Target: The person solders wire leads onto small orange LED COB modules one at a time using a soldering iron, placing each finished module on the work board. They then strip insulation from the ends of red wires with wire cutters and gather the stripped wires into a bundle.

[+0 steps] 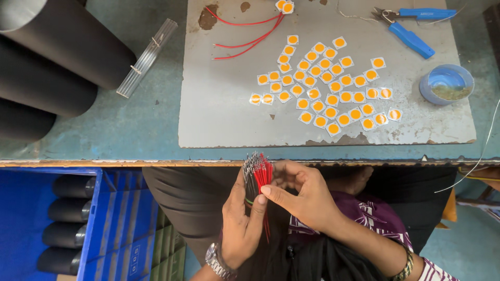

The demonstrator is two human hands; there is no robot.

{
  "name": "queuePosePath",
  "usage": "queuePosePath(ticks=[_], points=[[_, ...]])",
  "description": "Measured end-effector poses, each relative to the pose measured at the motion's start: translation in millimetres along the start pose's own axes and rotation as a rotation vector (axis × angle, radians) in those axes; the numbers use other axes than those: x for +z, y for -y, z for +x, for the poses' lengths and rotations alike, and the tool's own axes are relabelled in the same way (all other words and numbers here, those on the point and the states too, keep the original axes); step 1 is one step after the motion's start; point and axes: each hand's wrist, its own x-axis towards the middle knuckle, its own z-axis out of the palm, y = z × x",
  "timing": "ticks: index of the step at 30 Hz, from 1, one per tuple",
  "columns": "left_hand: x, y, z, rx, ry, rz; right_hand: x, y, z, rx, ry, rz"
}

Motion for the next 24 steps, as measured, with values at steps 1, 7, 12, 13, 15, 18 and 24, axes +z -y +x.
queuePosePath(ticks=[1,7,12,13,15,18,24], points=[[0.5,-0.7,-1.1,0.004,0.008,-0.020,-0.3,-0.6,-0.8,0.000,-0.004,-0.017],[0.9,2.9,-12.9,0.072,0.039,0.009,-0.7,-3.4,-8.1,-0.030,-0.030,-0.044],[10.1,11.4,-15.9,0.015,0.047,-0.077,-4.9,-7.8,-11.9,0.037,-0.045,-0.035],[12.5,12.0,-15.6,-0.006,0.041,-0.107,-6.7,-9.3,-12.4,0.073,-0.064,-0.052],[16.0,11.1,-15.0,-0.050,0.029,-0.168,-10.1,-12.6,-14.6,0.084,-0.075,-0.056],[16.1,9.2,-11.9,-0.110,0.072,-0.506,-13.9,-18.7,-19.5,-0.006,-0.042,-0.015],[15.2,14.2,-7.1,-0.290,0.158,-0.378,-12.9,-29.6,-29.2,0.030,0.004,0.234]])
